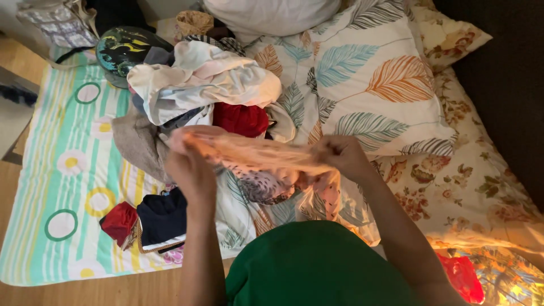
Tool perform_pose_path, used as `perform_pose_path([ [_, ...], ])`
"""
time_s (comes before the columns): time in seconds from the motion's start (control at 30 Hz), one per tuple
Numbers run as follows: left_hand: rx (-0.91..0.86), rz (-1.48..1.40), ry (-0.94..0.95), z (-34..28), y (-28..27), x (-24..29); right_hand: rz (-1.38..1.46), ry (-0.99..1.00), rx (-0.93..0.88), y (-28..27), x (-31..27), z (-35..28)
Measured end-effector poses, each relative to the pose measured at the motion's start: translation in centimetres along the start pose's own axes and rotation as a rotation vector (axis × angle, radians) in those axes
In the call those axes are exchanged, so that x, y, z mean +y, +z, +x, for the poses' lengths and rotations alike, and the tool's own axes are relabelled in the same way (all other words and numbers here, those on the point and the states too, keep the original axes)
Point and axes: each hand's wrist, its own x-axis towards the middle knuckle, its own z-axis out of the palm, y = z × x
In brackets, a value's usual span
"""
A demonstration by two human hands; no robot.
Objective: The person folds a white t-shirt and places it on a pile. They then pick up a dark blue garment, shake it out, and fold it neatly on the bed. Finally, they pick up a pink patterned piece of clothing and begin to fold it.
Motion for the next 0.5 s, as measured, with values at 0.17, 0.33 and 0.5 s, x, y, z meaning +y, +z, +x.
perform_pose_path([
  [0.17,0.259,-0.046,0.176,1.4,-1.9,-2.9,-0.865,-0.171,-0.044,-1.1,-0.5,0.4],
  [0.33,0.112,-0.059,0.197,1.0,0.3,-3.5,-0.302,0.167,0.187,-2.0,-1.1,0.2],
  [0.5,-0.283,0.596,0.685,-5.4,8.9,-9.2,-0.083,-0.106,-0.031,1.8,-6.5,1.7],
])
